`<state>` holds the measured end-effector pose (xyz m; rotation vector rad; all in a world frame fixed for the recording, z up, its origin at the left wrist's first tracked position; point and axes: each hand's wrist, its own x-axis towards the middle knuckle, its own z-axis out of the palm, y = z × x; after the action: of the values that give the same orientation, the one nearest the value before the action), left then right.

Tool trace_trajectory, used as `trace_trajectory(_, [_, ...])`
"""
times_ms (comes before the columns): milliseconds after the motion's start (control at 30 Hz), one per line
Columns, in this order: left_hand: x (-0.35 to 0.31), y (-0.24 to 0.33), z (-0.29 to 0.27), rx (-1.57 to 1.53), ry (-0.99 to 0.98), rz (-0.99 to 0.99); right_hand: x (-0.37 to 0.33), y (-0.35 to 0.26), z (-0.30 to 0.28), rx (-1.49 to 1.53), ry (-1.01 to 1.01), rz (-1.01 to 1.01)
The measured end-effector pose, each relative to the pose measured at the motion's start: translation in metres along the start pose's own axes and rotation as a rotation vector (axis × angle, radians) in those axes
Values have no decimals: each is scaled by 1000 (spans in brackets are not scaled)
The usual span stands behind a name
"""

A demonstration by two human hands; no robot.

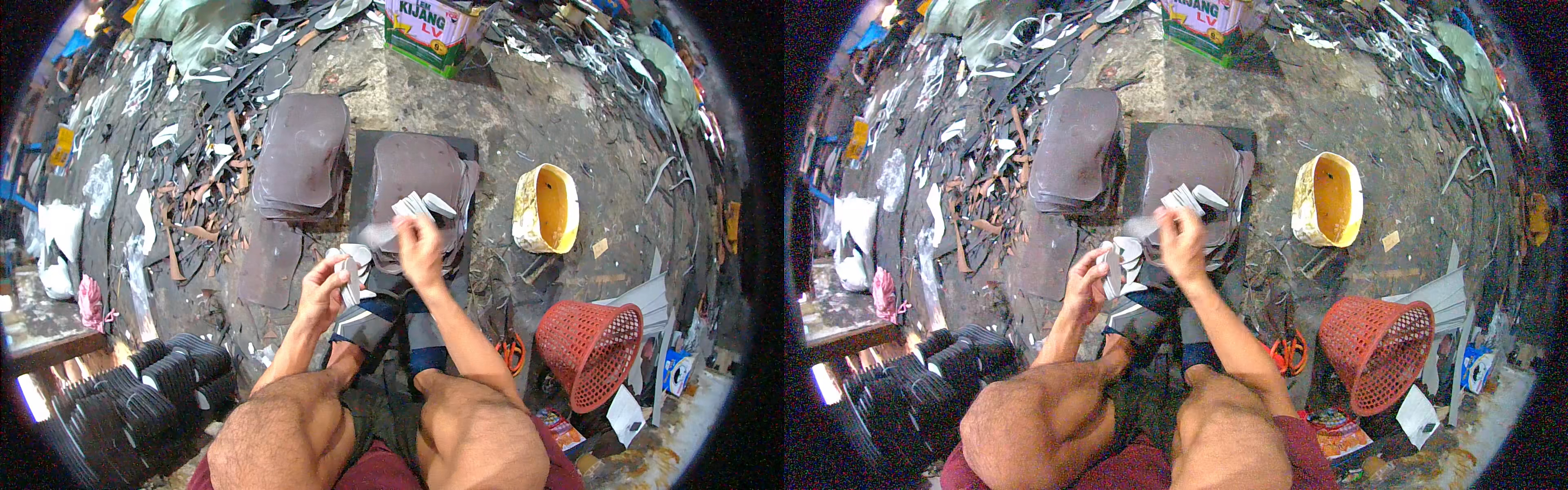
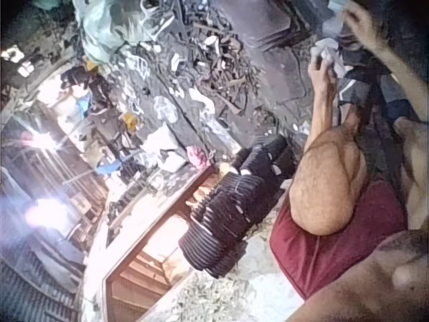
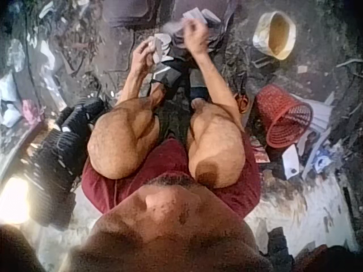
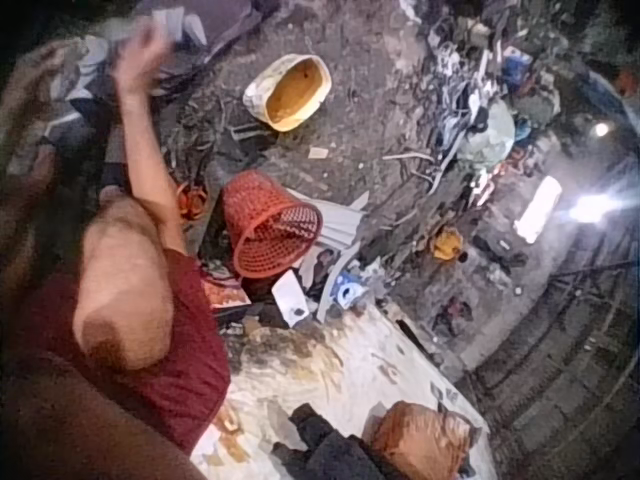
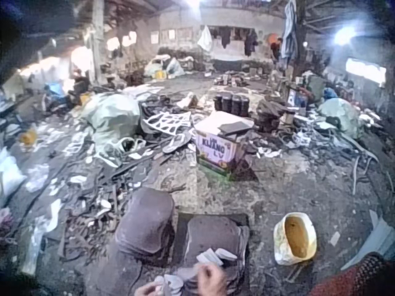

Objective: The person sits on the floor and assembles slipper components by hand. They repeatedly pick up white insole pieces and place them onto brown sole pieces, pressing them together and stacking the assembled units.

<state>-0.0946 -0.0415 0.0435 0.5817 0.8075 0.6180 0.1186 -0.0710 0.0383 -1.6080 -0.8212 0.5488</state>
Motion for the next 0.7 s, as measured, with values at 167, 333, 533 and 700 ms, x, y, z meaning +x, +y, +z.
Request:
trace_trajectory(167, [4,-2,7,720,67,562,-15,-16,-5,63,-448,44])
trace_trajectory(333, [1,-8,6,639,99,731,-12,-7,3,342,-374,461])
trace_trajectory(533, [1,-8,-7,899,119,818,-26,-37,8,304,-638,241])
trace_trajectory(700, [-1,4,19,444,247,753,-16,8,7,252,-201,447])
